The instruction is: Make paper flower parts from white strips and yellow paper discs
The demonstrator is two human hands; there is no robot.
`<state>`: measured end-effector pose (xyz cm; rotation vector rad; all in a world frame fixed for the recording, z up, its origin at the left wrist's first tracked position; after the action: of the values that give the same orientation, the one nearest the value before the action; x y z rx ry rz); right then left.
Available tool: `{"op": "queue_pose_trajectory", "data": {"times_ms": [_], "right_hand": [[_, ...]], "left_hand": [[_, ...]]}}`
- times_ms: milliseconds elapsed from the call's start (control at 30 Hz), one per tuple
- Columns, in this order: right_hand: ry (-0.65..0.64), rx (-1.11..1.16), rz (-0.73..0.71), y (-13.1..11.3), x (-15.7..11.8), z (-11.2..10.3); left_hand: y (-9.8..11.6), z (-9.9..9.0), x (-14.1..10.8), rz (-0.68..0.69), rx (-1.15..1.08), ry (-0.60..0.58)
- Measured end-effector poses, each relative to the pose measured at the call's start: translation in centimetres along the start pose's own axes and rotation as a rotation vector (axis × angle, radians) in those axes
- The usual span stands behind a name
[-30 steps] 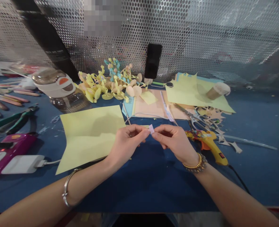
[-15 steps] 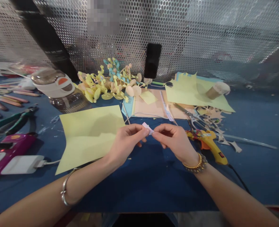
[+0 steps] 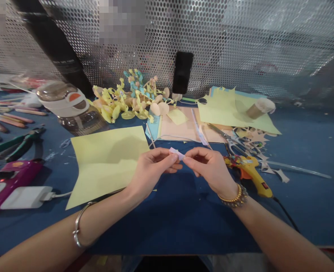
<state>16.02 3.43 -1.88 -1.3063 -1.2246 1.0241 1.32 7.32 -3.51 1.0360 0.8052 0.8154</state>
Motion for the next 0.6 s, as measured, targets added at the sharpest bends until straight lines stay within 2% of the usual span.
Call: {"op": "queue_pose_trajectory", "data": {"times_ms": [233,600], "right_hand": [[0.007,0.009,0.001,0.12,0.05,-0.04],[-0.027,-0.009,0.013,-0.14,0.14,0.35]], "left_hand": [[0.0,0.18,0.02,-0.011,-0.052,-0.001],[0.11,0.1,-0.05,-0.012,-0.008,0.034]]}}
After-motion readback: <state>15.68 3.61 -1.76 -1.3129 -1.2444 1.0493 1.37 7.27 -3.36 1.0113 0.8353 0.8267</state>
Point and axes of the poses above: each hand's wrist, its own x-axis towards the middle knuckle, its own z-axis out of the palm, y = z × x, the point moved 6 cm from there along x, towards the middle knuckle, and after that the axes turned 2 degrees about -z, right-handed, at the moved point
